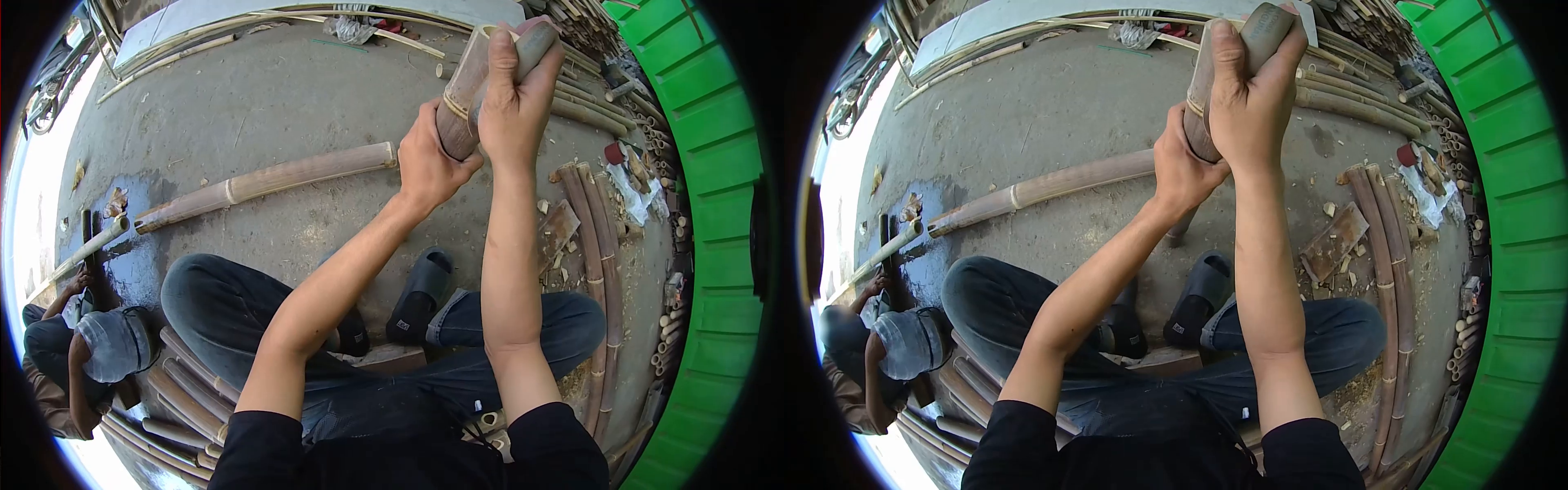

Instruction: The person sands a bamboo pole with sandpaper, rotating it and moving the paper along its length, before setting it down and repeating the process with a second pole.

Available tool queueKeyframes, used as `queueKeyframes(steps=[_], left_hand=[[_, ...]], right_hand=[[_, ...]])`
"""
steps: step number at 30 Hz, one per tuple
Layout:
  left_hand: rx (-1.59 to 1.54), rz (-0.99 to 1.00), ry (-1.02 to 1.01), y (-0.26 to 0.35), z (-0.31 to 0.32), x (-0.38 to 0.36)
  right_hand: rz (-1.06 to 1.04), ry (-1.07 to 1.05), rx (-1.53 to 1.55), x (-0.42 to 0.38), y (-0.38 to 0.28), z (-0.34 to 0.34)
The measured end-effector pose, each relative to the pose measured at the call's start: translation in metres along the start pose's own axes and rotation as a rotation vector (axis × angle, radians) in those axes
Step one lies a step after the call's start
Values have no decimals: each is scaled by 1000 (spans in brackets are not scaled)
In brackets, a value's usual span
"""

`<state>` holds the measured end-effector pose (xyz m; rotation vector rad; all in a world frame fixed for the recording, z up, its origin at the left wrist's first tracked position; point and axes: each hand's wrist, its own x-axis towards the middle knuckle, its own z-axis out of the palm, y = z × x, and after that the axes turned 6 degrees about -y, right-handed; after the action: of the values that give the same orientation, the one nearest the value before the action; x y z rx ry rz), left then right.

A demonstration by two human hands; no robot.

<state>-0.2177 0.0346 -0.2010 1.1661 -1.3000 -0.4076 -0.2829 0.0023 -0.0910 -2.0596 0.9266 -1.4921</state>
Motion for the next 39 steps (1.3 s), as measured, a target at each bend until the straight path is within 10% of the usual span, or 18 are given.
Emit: queueKeyframes(steps=[16, 39], left_hand=[[-41, -52, -34, -2, 5, 1], [-28, -159, -70, -2, 6, -3]], right_hand=[[-379, 275, -337, -13, 31, 18], [-128, 274, -175, -5, 14, 19]])
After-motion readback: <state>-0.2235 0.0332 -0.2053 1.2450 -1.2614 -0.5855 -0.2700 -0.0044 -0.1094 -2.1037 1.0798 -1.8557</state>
